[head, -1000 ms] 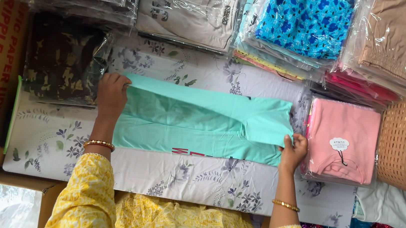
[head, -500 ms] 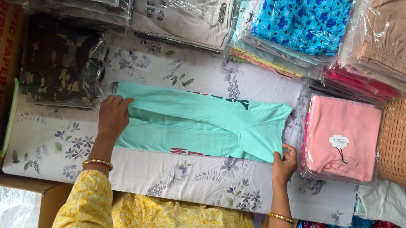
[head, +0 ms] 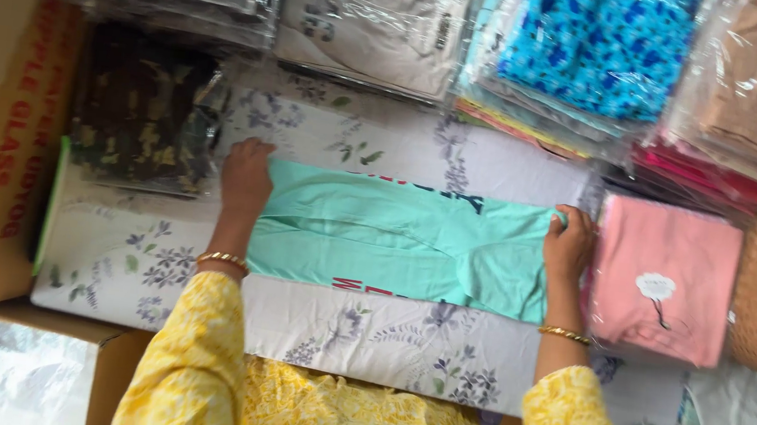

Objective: The person folds garments on a padded table: first a pair of camouflage leggings, smoothing and folding it into a square, then a mint-green printed t-shirt, folding it the same way. Each folded garment is wrapped in a clear plastic bag and placed with the stack of packed clothing.

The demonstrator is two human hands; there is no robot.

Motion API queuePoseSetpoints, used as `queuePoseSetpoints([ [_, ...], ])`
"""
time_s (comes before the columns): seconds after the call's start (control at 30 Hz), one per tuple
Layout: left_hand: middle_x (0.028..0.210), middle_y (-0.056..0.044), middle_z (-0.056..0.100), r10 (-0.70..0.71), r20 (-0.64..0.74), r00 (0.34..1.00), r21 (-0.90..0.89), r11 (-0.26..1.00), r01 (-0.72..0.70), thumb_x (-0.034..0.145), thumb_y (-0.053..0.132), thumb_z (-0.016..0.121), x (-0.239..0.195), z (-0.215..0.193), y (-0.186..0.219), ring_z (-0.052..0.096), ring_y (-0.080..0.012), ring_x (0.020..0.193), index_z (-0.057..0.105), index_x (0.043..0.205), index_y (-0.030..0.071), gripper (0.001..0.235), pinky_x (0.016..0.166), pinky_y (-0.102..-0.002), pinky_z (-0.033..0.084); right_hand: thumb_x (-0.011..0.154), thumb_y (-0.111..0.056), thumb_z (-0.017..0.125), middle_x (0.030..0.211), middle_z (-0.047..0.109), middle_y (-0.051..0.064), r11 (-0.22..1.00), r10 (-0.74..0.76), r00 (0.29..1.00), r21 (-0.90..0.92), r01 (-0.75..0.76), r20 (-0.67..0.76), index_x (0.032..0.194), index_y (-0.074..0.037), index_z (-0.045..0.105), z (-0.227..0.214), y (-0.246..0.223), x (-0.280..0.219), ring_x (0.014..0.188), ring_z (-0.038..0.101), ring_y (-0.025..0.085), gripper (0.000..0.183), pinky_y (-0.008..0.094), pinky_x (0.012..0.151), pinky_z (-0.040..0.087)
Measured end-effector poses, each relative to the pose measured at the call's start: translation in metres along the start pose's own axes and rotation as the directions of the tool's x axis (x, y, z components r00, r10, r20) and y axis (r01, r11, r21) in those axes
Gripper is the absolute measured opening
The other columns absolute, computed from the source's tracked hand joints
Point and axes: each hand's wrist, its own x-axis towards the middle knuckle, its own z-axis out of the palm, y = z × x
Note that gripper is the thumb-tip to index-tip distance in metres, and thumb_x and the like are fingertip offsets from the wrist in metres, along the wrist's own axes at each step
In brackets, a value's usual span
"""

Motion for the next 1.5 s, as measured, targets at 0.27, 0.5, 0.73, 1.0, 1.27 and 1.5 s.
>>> queuePoseSetpoints([
  [0.27,0.097,-0.01,0.067,-0.078,0.281,0.956,0.003,0.997,0.08,0.084,-0.001,0.07,0.025,-0.015,-0.013,0.061,-0.0323,0.105,0.072,0.09,0.009,0.012,0.09,-0.045,0.051,0.084,-0.017,0.08,0.102,0.073,0.008,0.95,-0.21,0.96,-0.192,0.245,0.185,0.101,-0.013,0.077,0.002,0.006,0.025,0.106,0.06,0.031,0.018,0.044,0.091,0.048],
  [0.5,0.12,-0.011,0.066,-0.089,0.234,0.968,0.171,0.984,0.049,0.089,-0.002,0.061,0.042,-0.01,-0.003,0.056,-0.0319,0.121,0.073,0.106,0.009,0.023,0.106,-0.05,0.044,0.086,-0.01,0.078,0.115,0.069,0.01,0.955,-0.11,0.989,-0.264,0.134,0.104,0.11,-0.012,0.074,0.009,-0.005,0.024,0.113,0.059,0.033,0.025,0.045,0.098,0.047],
  [0.73,0.163,-0.01,0.039,0.246,0.22,0.944,-0.164,0.963,-0.213,0.104,0.021,0.045,-0.028,0.084,0.156,0.026,-0.0353,0.155,0.045,0.154,0.013,0.05,0.122,-0.064,0.013,0.088,-0.002,0.064,0.152,0.049,0.025,0.913,-0.365,0.93,0.217,0.346,0.052,0.146,-0.002,0.052,0.08,-0.12,-0.057,0.145,0.041,0.043,0.059,0.054,0.12,0.03],
  [1.0,0.172,-0.006,0.017,0.072,0.328,0.942,-0.032,0.997,-0.065,0.096,0.056,0.051,-0.022,0.067,0.096,0.011,-0.0278,0.159,0.03,0.162,0.026,0.076,0.122,-0.066,0.009,0.099,-0.049,0.05,0.17,0.024,0.01,0.97,-0.17,0.952,-0.128,0.208,0.253,0.16,-0.02,0.037,0.048,-0.028,-0.037,0.157,0.018,0.029,0.068,0.062,0.124,0.011],
  [1.27,0.175,0.001,0.007,-0.157,0.381,0.911,0.125,0.985,0.118,0.103,0.06,0.033,-0.005,0.031,0.052,0.001,-0.0252,0.161,0.02,0.166,0.032,0.07,0.126,-0.061,-0.002,0.104,-0.06,0.036,0.173,0.018,0.009,0.979,-0.074,0.955,-0.164,0.125,0.286,0.163,-0.02,0.032,0.032,0.0,-0.035,0.16,0.011,0.029,0.072,0.062,0.124,0.001],
  [1.5,0.174,-0.007,0.014,-0.052,0.255,0.966,0.139,0.99,0.016,0.1,0.056,0.048,-0.023,0.038,0.072,0.007,-0.0316,0.16,0.028,0.166,0.024,0.076,0.12,-0.069,-0.003,0.103,-0.057,0.042,0.171,0.02,0.013,0.975,-0.164,0.957,-0.106,0.194,0.241,0.163,-0.018,0.033,0.032,-0.012,-0.039,0.158,0.013,0.032,0.072,0.068,0.12,0.0],
])
